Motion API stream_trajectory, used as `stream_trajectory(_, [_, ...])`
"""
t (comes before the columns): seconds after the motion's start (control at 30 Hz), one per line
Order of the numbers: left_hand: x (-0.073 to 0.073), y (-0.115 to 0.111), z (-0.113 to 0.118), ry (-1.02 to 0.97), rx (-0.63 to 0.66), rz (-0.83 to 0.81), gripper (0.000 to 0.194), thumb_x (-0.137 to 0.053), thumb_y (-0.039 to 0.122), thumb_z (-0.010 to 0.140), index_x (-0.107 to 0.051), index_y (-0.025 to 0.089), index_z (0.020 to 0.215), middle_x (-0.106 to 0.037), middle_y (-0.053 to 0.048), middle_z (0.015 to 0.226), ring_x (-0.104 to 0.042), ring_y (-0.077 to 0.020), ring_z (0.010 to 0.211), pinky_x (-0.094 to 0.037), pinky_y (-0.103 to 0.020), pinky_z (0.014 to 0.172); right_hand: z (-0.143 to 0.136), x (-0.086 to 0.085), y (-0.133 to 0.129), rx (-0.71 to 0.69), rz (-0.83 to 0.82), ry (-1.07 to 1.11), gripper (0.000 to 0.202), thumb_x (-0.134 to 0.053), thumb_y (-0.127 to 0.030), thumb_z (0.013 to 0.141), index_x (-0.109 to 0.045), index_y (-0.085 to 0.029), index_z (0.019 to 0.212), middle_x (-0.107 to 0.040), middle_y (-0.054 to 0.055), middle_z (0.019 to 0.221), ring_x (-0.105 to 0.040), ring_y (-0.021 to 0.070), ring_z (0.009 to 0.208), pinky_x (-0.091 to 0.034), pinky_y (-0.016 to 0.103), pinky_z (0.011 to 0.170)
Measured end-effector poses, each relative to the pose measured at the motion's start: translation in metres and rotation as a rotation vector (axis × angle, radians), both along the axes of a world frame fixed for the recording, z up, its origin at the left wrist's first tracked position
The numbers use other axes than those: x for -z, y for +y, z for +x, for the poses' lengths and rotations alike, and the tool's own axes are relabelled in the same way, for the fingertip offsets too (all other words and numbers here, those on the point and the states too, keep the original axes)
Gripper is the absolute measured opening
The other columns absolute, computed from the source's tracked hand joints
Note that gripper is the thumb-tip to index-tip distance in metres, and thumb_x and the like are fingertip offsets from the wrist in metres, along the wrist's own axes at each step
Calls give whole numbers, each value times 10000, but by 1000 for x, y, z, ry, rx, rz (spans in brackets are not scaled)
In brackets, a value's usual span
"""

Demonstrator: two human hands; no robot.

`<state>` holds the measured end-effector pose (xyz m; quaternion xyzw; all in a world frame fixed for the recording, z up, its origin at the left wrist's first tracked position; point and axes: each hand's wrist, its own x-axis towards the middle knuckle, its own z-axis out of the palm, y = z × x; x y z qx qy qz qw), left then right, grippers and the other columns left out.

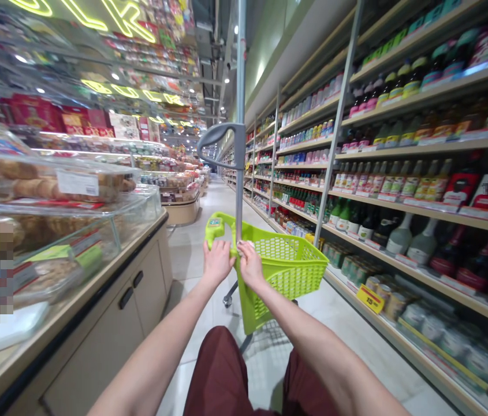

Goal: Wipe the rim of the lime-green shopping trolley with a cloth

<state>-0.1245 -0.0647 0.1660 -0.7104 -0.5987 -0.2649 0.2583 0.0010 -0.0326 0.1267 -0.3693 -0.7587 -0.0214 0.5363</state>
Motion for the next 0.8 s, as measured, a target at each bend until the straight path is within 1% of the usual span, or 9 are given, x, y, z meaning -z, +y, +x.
stream_trajectory(0.17, [-3, 0, -9, -7, 41, -39, 291, -478, 284, 749, -542, 191, 1018, -544, -100, 1136, -417, -263, 1123, -176, -534, 1005, 40, 27, -4, 6, 45, -171, 489, -341, -25, 739, -504, -147, 1184, -460, 98, 1262, -372, 171, 1206, -332, 377, 1005])
stream_trajectory(0.27, [-4, -6, -4, -18, 24, -30, 268, -477, 246, 741, -559, 169, 984, -577, -110, 1071, -433, -266, 1110, -176, -523, 1012, 53, 21, -3, 82, 39, -88, 444, -339, -33, 752, -554, -153, 1122, -539, 97, 1165, -446, 180, 1142, -367, 380, 980])
stream_trajectory(0.3, [-5, -8, -1, -18, 20, -20, 263, -476, 240, 739, -563, 165, 975, -583, -112, 1054, -442, -266, 1100, -178, -515, 1015, 53, 10, -5, 96, 52, -54, 430, -341, -41, 758, -564, -155, 1108, -555, 96, 1136, -459, 181, 1128, -375, 373, 975])
stream_trajectory(0.37, [-6, -13, 4, -9, 24, -3, 250, -475, 237, 737, -570, 164, 957, -592, -109, 1027, -459, -260, 1078, -177, -497, 1022, 46, -23, -11, 101, 123, -7, 413, -342, -68, 783, -550, -159, 1127, -539, 91, 1157, -442, 180, 1146, -368, 356, 985])
stream_trajectory(0.53, [-7, -22, 11, 14, 59, -4, 253, -455, 241, 741, -574, 163, 950, -598, -101, 1007, -478, -249, 1057, -168, -499, 1027, 21, -135, -27, 92, 432, -94, 420, -302, -98, 847, -480, -194, 1215, -369, 41, 1339, -292, 177, 1258, -270, 368, 1049])
stream_trajectory(0.6, [-7, -24, 13, 20, 82, -14, 285, -445, 239, 743, -566, 162, 989, -593, -103, 1044, -465, -247, 1083, -152, -509, 1033, 17, -167, -24, 135, 487, -199, 410, -310, -96, 856, -486, -206, 1210, -352, 29, 1354, -218, 193, 1290, -234, 399, 1059])
stream_trajectory(0.63, [-7, -25, 13, 22, 92, -15, 311, -441, 233, 742, -554, 162, 1023, -581, -103, 1086, -451, -245, 1108, -140, -512, 1038, 17, -177, -20, 160, 492, -257, 398, -321, -98, 860, -494, -208, 1202, -361, 31, 1350, -194, 200, 1298, -222, 416, 1059])
stream_trajectory(0.7, [-5, -26, 13, 23, 99, -15, 383, -435, 208, 734, -515, 162, 1105, -521, -105, 1202, -399, -243, 1174, -121, -520, 1044, 20, -182, -12, 193, 484, -381, 363, -354, -109, 863, -515, -199, 1176, -398, 45, 1327, -182, 211, 1301, -216, 438, 1055])
stream_trajectory(0.8, [-4, -24, 9, 1, 67, 1, 467, -435, 198, 724, -451, 150, 1188, -381, -115, 1340, -300, -255, 1252, -125, -542, 1036, 28, -157, -5, 188, 479, -540, 322, -407, -121, 855, -536, -178, 1144, -447, 63, 1288, -208, 212, 1294, -239, 433, 1048])
